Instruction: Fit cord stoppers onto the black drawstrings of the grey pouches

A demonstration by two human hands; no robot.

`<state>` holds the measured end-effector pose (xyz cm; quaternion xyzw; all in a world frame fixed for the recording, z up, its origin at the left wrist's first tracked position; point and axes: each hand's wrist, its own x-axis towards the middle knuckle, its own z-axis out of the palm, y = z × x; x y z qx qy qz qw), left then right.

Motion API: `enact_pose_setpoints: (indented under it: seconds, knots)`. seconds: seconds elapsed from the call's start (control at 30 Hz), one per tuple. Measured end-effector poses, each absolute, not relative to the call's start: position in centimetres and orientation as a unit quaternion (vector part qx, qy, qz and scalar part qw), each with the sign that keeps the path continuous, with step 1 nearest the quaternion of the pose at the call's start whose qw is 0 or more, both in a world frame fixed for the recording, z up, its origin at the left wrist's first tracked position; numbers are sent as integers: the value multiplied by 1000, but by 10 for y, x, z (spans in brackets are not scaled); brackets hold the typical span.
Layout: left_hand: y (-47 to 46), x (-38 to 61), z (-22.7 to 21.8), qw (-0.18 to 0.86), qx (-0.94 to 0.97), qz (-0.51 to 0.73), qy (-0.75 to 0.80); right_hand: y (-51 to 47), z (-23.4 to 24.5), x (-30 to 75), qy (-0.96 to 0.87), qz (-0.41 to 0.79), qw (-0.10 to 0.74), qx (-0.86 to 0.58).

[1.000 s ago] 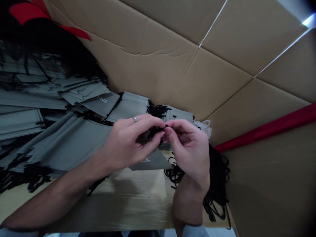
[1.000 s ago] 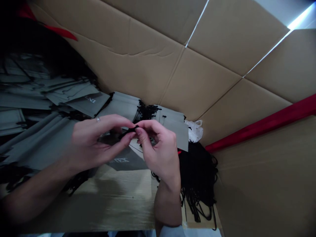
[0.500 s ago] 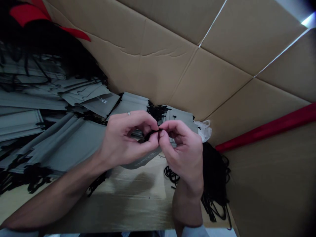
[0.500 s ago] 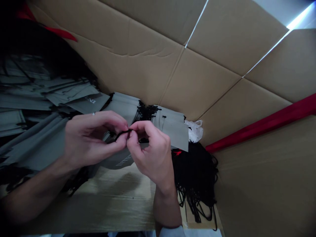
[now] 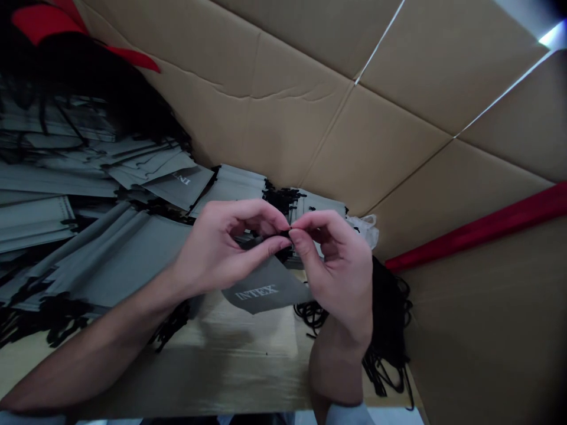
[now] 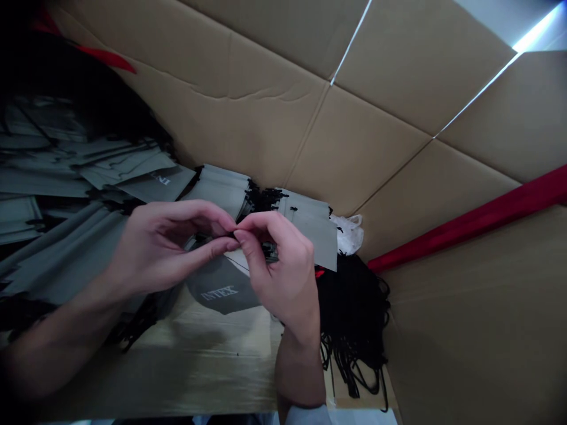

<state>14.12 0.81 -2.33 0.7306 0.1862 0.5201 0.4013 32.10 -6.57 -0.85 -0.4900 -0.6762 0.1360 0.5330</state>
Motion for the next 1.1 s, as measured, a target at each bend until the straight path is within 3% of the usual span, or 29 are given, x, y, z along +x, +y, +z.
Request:
enact_pose_setpoints:
  seconds: [0.23, 0.43, 0.77, 0.93, 1.1]
  knots:
    - [14, 139, -21, 386, 819, 368, 210, -64, -10, 330, -648, 104, 560, -506]
    - [15, 137, -20, 373, 824, 374, 206, -61, -5, 339, -751, 123, 461, -456]
    - [15, 132, -15, 468, 806, 310, 189, -62, -4, 336, -750, 85, 466, -462]
    - [12, 134, -18, 437, 779, 386, 230, -63, -5, 337, -757, 80, 447, -471]
    - [3, 136, -15, 286, 762, 519, 261, -63, -11, 326, -718, 94, 497, -479]
